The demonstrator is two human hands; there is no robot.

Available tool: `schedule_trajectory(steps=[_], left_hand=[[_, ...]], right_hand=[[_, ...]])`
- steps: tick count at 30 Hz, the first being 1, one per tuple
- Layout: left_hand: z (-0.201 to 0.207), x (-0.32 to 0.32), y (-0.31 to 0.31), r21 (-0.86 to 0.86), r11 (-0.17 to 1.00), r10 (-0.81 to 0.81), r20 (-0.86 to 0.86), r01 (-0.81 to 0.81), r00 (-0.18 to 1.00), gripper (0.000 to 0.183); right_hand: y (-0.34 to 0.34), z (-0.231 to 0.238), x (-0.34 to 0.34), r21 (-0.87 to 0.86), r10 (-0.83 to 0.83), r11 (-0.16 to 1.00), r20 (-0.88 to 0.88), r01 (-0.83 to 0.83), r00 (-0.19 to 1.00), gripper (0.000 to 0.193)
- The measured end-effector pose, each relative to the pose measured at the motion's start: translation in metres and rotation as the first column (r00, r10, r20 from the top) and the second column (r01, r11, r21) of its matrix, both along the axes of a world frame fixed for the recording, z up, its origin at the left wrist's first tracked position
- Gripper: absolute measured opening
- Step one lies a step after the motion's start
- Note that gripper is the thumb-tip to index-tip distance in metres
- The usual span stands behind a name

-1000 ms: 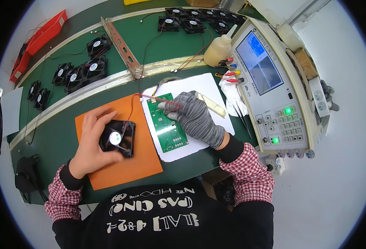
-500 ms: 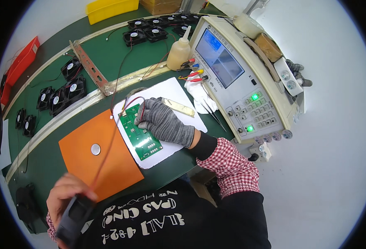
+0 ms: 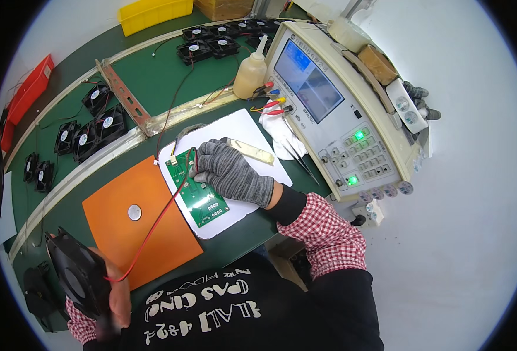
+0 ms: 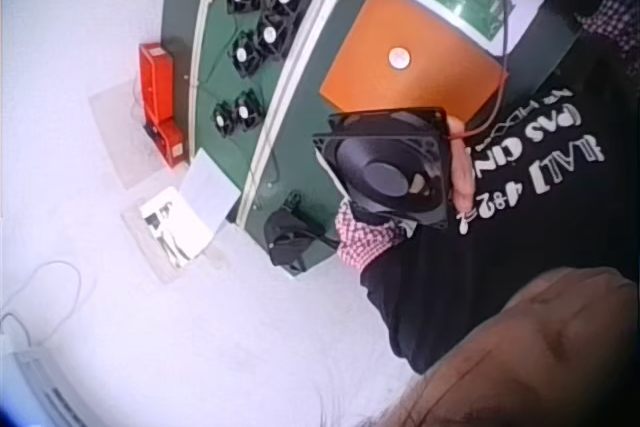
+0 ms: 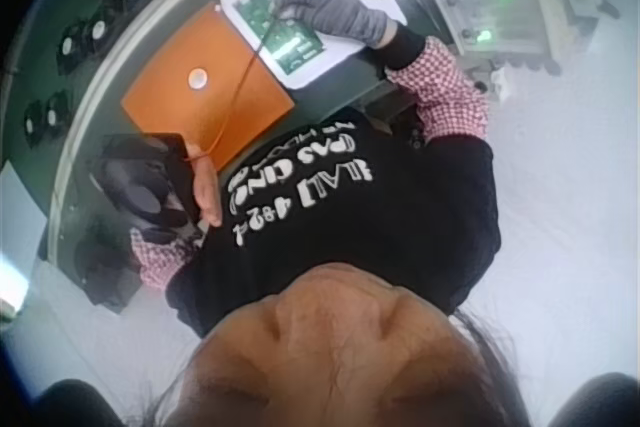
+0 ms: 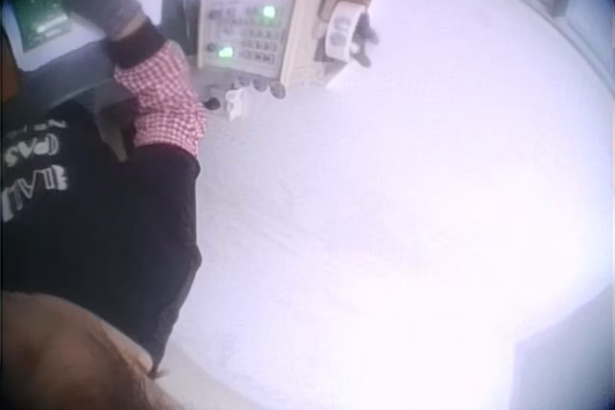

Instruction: The person repeatedly picks up small black cooling fans from a green workbench and connects them to a green circuit board using red and black wires. After each connection, the person places the fan back on the table. The process is repeated for multiple fans throughout the clip.

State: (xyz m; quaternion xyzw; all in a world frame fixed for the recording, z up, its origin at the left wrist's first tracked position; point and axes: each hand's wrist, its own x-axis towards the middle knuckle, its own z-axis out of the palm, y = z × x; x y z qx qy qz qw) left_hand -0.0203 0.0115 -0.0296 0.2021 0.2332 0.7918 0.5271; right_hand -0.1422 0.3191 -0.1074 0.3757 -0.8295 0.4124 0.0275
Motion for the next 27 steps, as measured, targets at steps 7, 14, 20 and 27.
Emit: schedule_trajectory(steps=[7,14,20,27], left_hand=[[0.012,-0.046,0.034,0.367,0.422,-0.185,-0.860,-0.829,-0.475,0.087],[-0.052,-0.186,-0.028,0.187,-0.109,-0.719,-0.693,-0.976,-0.052,0.113],[-0.007,-0.146,0.010,0.189,0.320,-0.500,-0.798,-0.928,-0.335,0.072],[0.030,-0.010,0.049,-0.234,0.892,-0.375,-0.860,-0.385,-0.345,0.039]], right_hand=[[0.000,0.001,0.003,-0.007,0.019,1.000,-0.192,-0.020,0.981,0.013],[0.000,0.004,0.008,-0.201,-0.093,0.968,0.266,0.149,0.959,0.018],[0.008,0.010,0.012,-0.312,-0.176,0.937,-0.022,0.161,0.984,0.044],[-0.026,0.037,0.041,0.158,0.412,0.911,-0.299,-0.381,0.861,0.043]])
